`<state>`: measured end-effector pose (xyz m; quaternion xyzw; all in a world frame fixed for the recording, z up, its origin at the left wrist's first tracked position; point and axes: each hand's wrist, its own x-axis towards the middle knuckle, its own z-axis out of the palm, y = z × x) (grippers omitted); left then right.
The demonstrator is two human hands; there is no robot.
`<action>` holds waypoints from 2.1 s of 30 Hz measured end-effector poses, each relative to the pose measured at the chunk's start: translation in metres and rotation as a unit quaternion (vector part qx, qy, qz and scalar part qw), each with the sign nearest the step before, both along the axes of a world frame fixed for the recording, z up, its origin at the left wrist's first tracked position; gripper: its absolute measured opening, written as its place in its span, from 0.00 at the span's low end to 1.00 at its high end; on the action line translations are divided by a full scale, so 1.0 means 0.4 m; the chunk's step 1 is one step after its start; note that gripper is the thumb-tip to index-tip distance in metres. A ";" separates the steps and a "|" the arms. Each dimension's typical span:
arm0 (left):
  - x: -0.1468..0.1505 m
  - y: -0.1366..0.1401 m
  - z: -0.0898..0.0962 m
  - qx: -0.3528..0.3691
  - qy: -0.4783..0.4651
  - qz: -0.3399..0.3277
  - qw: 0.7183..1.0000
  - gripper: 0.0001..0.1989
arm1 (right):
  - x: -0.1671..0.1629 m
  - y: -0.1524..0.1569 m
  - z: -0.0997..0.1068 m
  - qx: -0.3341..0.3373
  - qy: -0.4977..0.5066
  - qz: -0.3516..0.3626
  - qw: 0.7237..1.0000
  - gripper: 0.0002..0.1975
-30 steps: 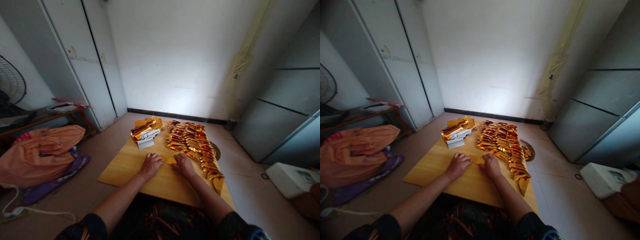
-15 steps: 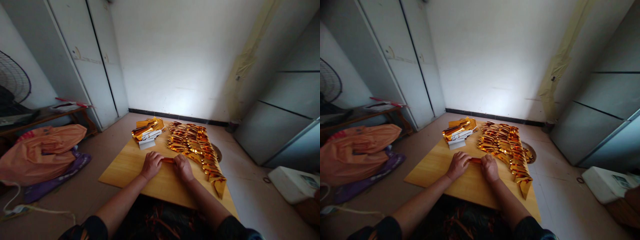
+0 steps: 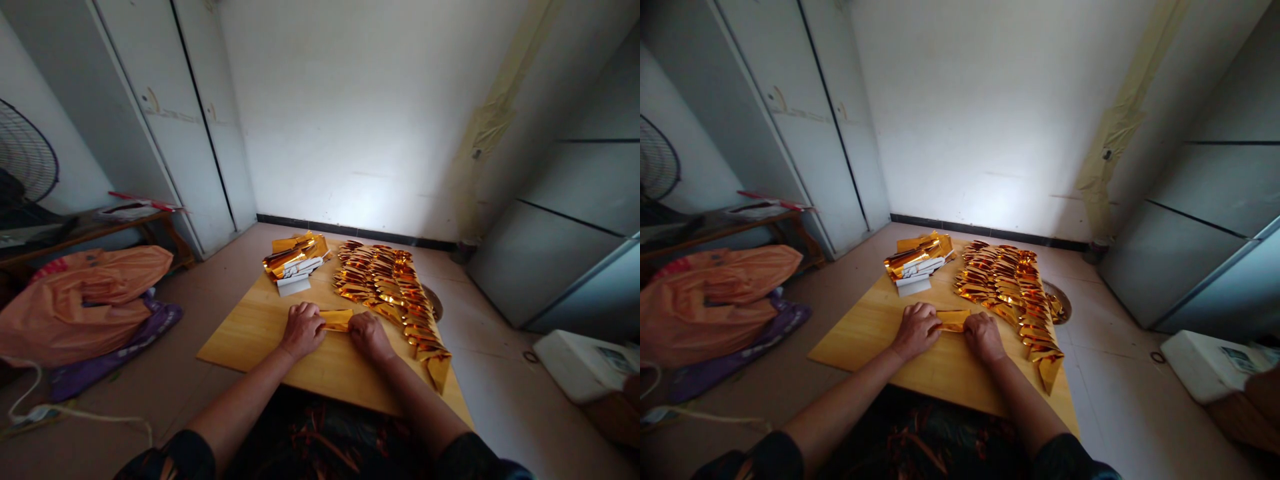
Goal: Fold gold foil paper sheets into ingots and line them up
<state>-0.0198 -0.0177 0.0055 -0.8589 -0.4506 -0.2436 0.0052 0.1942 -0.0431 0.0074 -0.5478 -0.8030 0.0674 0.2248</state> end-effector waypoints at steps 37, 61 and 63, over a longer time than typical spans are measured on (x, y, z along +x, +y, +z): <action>0.026 0.050 -0.012 -0.111 0.053 0.087 0.989 0.12 | -0.014 0.034 -0.019 -0.049 0.012 -0.146 0.988 0.07; 0.048 0.048 0.033 -0.123 0.129 0.091 0.980 0.11 | -0.040 0.062 0.068 -0.210 -0.059 -0.226 0.949 0.08; 0.048 0.046 0.032 -0.123 0.126 0.093 0.980 0.11 | -0.041 0.062 0.071 -0.215 -0.057 -0.229 0.948 0.08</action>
